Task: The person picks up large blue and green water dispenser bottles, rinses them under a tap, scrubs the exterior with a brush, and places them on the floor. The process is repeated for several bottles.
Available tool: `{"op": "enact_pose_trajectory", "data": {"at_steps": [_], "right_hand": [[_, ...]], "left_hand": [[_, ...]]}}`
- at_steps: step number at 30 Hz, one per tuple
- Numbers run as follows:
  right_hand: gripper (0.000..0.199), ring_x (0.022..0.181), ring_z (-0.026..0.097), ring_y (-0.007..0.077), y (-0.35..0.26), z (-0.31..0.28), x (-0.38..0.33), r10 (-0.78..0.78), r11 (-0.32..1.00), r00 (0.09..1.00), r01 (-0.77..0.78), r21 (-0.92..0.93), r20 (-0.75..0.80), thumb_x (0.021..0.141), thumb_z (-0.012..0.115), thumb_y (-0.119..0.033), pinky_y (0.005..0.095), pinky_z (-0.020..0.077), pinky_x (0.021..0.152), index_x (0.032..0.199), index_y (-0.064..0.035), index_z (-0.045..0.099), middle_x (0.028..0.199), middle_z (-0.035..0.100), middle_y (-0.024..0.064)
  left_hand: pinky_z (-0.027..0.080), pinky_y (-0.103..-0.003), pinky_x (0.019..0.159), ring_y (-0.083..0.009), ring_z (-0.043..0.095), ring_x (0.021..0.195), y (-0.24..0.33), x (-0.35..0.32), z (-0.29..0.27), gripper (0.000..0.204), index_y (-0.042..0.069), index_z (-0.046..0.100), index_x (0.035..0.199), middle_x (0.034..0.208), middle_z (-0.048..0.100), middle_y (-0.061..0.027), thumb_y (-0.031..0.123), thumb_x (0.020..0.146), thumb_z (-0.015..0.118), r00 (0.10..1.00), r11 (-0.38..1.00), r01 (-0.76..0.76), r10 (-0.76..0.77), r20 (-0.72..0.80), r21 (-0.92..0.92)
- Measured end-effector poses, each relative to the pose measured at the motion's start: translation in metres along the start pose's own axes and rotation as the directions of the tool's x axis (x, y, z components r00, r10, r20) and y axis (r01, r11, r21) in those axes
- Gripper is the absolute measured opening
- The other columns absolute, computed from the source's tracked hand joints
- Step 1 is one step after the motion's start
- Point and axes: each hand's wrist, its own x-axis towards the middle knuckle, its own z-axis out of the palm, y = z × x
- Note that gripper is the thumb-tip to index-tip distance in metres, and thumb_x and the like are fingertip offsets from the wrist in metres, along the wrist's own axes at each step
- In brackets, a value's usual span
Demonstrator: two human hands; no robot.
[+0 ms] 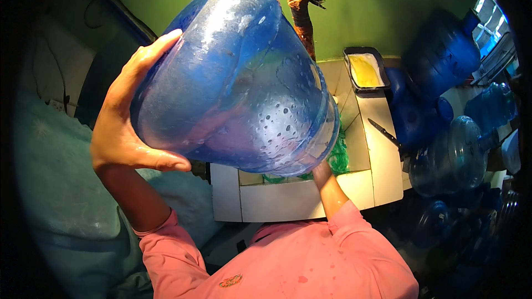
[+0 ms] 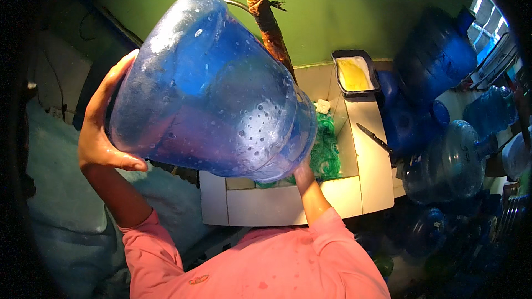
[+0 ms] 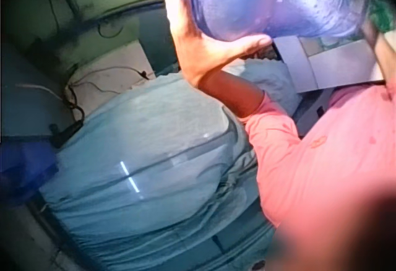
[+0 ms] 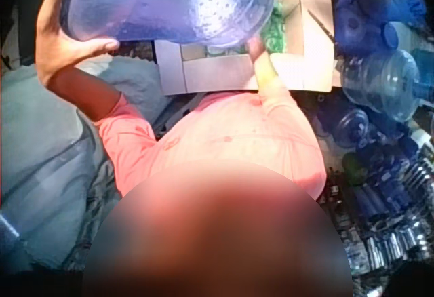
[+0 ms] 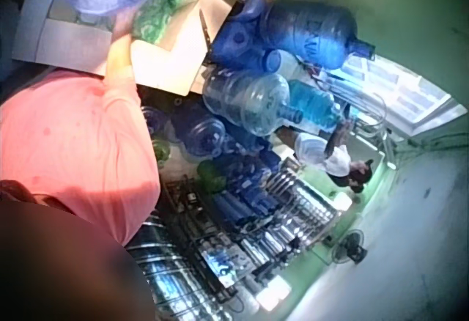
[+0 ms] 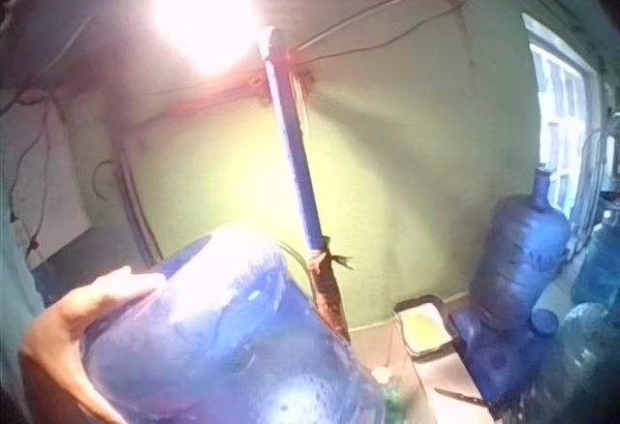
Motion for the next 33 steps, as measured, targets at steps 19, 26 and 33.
{"op": "enact_pose_trajectory", "data": {"at_steps": [19, 26, 33], "right_hand": [[0.036, 0.087, 0.064, 0.0217, 0.017, 0.005, 0.003, 0.047, 0.998, 0.996, -0.044, -0.037, 0.074, 0.089, 0.061, -0.044, 0.0347, 0.0519, 0.083, 0.095, -0.0090, 0.066, 0.088, 0.066, 0.0062], [0.034, 0.088, 0.064, 0.0212, 0.022, 0.004, 0.007, 0.041, 0.999, 0.996, -0.039, -0.023, 0.079, 0.089, 0.061, -0.043, 0.0346, 0.0519, 0.083, 0.096, -0.0095, 0.066, 0.088, 0.066, 0.0057], [0.032, 0.088, 0.064, 0.0206, -0.007, -0.047, -0.014, -0.092, 0.994, 0.987, 0.098, 0.045, -0.131, 0.089, 0.061, -0.041, 0.0346, 0.0518, 0.083, 0.097, -0.0101, 0.065, 0.088, 0.065, 0.0052]], "left_hand": [[0.037, -0.041, 0.111, -0.0283, 0.053, 0.127, 0.020, 0.015, -0.002, 0.124, -0.008, 0.046, 0.140, 0.141, 0.050, -0.0213, 0.065, 0.049, 0.089, 0.995, 0.980, 0.093, -0.099, -0.025, -0.173], [0.030, -0.042, 0.115, -0.0295, 0.050, 0.130, 0.021, 0.030, 0.000, 0.138, -0.013, 0.040, 0.141, 0.139, 0.051, -0.0244, 0.079, 0.047, 0.082, 0.989, 0.995, -0.052, 0.063, 0.135, -0.083], [0.025, -0.045, 0.115, -0.0238, 0.058, 0.112, 0.012, -0.015, 0.038, 0.099, -0.003, 0.051, 0.138, 0.117, 0.063, -0.0106, 0.074, 0.077, 0.065, 0.939, 0.938, 0.304, -0.325, -0.110, -0.168]]}}
